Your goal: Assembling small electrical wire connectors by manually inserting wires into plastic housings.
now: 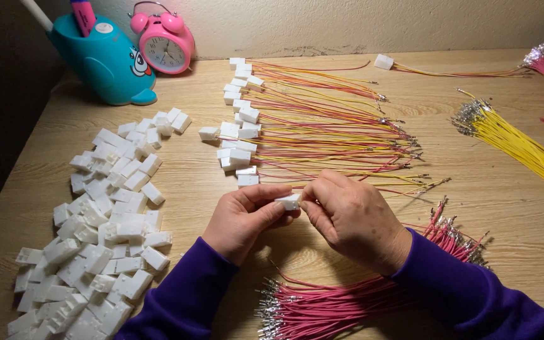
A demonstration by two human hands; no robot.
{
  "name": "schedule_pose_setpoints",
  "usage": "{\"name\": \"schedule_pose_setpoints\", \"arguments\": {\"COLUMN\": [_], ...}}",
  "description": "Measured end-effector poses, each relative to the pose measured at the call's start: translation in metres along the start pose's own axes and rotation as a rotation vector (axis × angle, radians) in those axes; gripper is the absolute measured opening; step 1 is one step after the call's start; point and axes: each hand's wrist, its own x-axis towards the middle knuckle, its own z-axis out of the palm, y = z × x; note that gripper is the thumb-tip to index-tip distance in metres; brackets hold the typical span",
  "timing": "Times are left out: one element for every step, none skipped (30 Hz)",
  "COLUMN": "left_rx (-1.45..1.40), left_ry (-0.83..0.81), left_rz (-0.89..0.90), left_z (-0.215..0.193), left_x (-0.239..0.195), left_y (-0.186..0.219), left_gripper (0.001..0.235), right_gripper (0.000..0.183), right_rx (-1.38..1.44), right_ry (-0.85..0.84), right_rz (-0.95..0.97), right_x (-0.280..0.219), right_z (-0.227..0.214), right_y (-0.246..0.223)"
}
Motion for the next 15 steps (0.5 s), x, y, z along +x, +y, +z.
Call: {"name": "schedule_pose_setpoints", "arguments": {"left_rx": [-0.001,-0.004,-0.008,-0.009,0.003,0.015,0.016,0.013,0.010,0.010,0.000,-0.010,-0.010,-0.018,-0.027], "left_ry": [0.001,-0.003,-0.008,-0.008,-0.014,-0.019,-0.021,-0.017,-0.014,-0.017,-0.009,-0.002,-0.003,0.009,0.022], "left_rz": [0.002,0.006,0.008,0.009,0.010,0.012,0.011,0.009,0.007,0.007,0.003,-0.001,0.003,-0.006,-0.014], "left_z": [-0.001,-0.001,-0.001,-0.001,-0.001,-0.001,0.000,0.001,0.002,0.001,-0.001,-0.002,0.000,0.002,0.004], "left_x": [0.000,-0.001,-0.001,-0.001,-0.001,-0.001,-0.002,-0.003,-0.004,-0.003,-0.002,0.000,0.000,0.000,-0.001], "left_y": [0.000,0.000,0.000,0.000,-0.001,-0.001,0.000,0.001,0.002,0.001,0.000,-0.001,0.001,0.003,0.005], "left_gripper": [0.034,0.034,0.034,0.034,0.033,0.033,0.033,0.033,0.034,0.034,0.034,0.035,0.035,0.035,0.034], "right_gripper": [0.010,0.011,0.011,0.011,0.012,0.013,0.013,0.012,0.011,0.011,0.011,0.010,0.010,0.009,0.008], "right_rx": [0.000,0.003,0.006,0.006,-0.004,-0.014,-0.014,0.000,0.014,0.013,0.084,0.156,0.154,0.161,0.168], "right_ry": [0.000,0.006,0.012,0.012,0.016,0.020,0.022,0.018,0.014,0.016,0.016,0.016,0.017,0.018,0.017], "right_rz": [-0.002,-0.003,-0.003,-0.004,-0.006,-0.009,-0.007,-0.005,-0.003,-0.002,0.019,0.040,0.037,0.065,0.093], "right_x": [0.000,0.000,0.000,-0.001,-0.002,-0.003,-0.004,-0.004,-0.004,-0.004,-0.003,-0.001,-0.001,-0.001,0.000], "right_z": [0.001,0.001,0.002,0.004,0.007,0.009,0.009,0.009,0.009,0.006,0.004,0.002,-0.001,-0.004,-0.006], "right_y": [0.000,-0.001,-0.001,0.001,0.003,0.005,0.006,0.007,0.008,0.008,0.008,0.008,0.008,0.008,0.008]}}
